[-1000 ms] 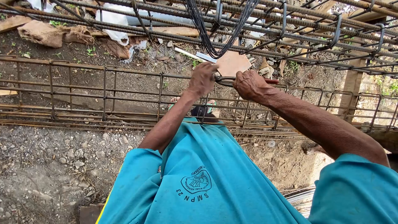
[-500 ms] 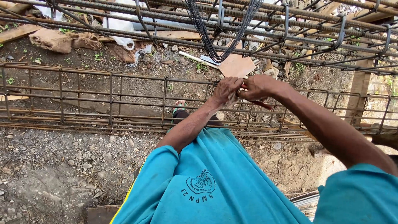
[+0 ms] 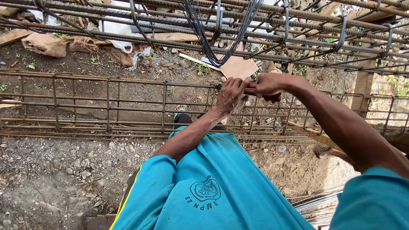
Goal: The person uses pliers to twist wire ties around the intersections of a steel rebar grid. They repeatedly grab wire ends, wrap them around the bars, and twist them to secure the mesh structure.
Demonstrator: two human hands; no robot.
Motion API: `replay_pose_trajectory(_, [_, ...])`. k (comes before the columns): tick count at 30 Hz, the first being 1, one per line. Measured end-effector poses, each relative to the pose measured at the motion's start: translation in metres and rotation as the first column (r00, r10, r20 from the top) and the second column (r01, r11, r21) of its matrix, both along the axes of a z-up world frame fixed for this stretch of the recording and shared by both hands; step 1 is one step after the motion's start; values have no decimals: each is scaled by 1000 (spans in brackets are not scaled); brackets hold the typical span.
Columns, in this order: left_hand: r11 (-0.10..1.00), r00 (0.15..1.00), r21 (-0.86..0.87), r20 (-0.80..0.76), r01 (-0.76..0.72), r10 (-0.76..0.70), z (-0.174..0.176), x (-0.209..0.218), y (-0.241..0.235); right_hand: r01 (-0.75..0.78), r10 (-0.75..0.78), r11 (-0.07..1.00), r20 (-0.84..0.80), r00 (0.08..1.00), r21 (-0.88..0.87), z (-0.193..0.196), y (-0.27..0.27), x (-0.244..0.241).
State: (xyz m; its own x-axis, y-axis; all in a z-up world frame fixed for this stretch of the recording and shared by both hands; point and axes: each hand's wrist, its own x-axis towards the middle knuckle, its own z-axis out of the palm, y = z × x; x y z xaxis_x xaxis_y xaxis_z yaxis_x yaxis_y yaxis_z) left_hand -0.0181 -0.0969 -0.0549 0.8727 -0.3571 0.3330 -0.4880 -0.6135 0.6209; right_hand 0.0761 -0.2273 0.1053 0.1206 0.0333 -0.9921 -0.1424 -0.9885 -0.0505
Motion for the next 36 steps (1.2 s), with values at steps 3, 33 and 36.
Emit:
replay_pose_trajectory(3, [994, 994, 86, 91, -68, 60, -26, 9, -13, 116, -113, 992, -67, 991, 46, -38, -29, 23])
replay_pose_trajectory(33, [969, 965, -17, -97, -245, 242, 12, 20, -19, -706, 561, 440, 784, -266, -555, -21, -32, -51])
replay_pose_trajectory(36, [968, 966, -47, -87, -248, 243, 12, 16, -19, -766, 575, 448, 805, -147, -460, -16, -30, -45])
